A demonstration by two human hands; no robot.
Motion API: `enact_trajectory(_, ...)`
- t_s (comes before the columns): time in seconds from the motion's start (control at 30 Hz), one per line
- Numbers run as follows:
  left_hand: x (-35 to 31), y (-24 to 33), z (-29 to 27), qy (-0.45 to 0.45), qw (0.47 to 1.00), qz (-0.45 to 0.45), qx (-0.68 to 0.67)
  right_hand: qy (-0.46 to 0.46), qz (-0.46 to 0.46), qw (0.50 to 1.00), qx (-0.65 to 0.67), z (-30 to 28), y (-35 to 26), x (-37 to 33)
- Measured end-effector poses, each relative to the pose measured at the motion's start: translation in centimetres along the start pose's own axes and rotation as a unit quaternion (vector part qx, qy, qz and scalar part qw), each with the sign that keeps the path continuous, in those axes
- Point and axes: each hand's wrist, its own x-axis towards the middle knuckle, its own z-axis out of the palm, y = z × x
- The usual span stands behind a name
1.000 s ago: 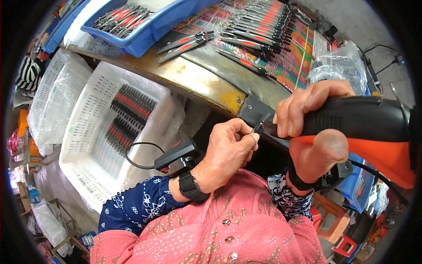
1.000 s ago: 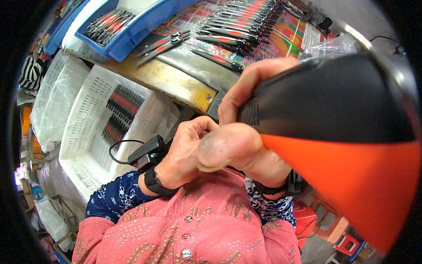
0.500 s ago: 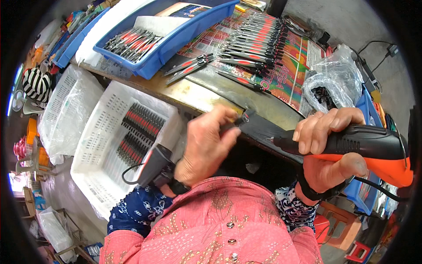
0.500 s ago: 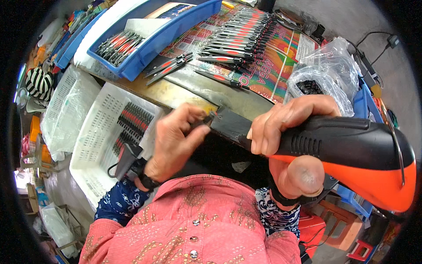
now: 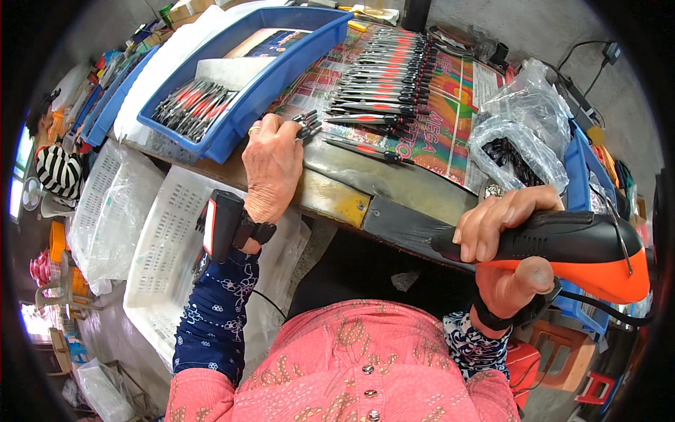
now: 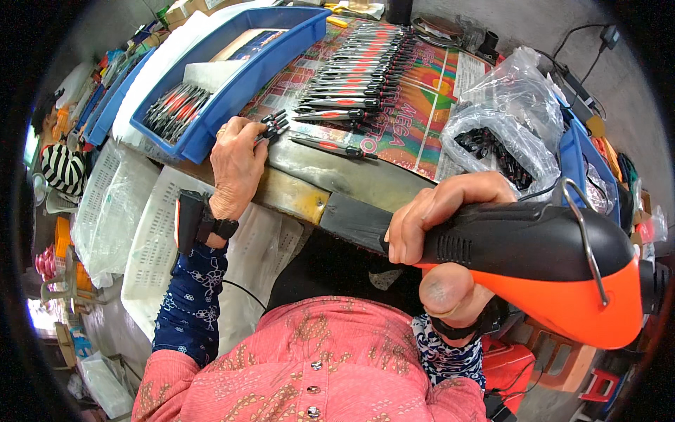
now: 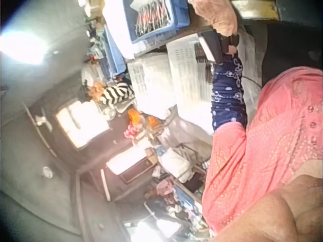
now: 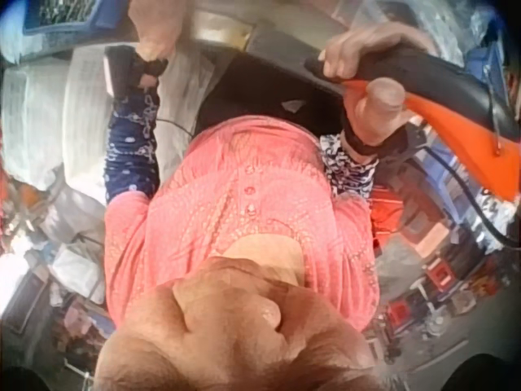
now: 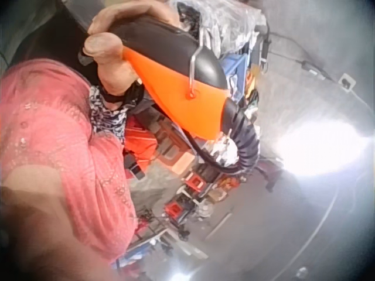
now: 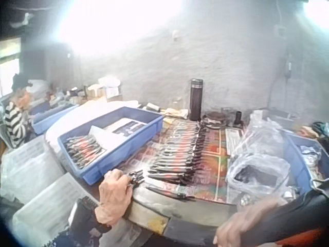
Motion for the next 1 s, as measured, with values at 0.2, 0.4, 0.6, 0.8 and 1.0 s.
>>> enact_trajectory(0.2, 1.1, 1.9, 0.2, -0.007, 0.999, 0.041, 0.003, 0.021, 0.017, 1.0, 0.009, -0.2, 0.1, 0.2)
enact_trajectory(0.4, 1.7, 5.9, 1.9, -0.08, 0.973, 0.163, -0.141, 0.034, 0.024, 0.999, 0.003, -0.5, 0.3, 0.4)
enact_trajectory(0.6, 1.7, 6.2, 2.6, -0.139, 0.965, 0.183, -0.125, 0.038, 0.026, 0.999, 0.008, -0.9, 0.3, 0.4)
enact_trajectory(0.8, 2.0, 6.6, 2.4, -0.056, 0.964, 0.194, -0.175, 0.023, 0.022, 0.999, 0.003, -0.9, -0.2, 0.2)
enact_trajectory(1.0, 0.2, 8.5, -1.4, -0.074, 0.925, 0.054, -0.37, -0.01, 0.005, 1.0, 0.003, -1.6, -0.3, 0.0)
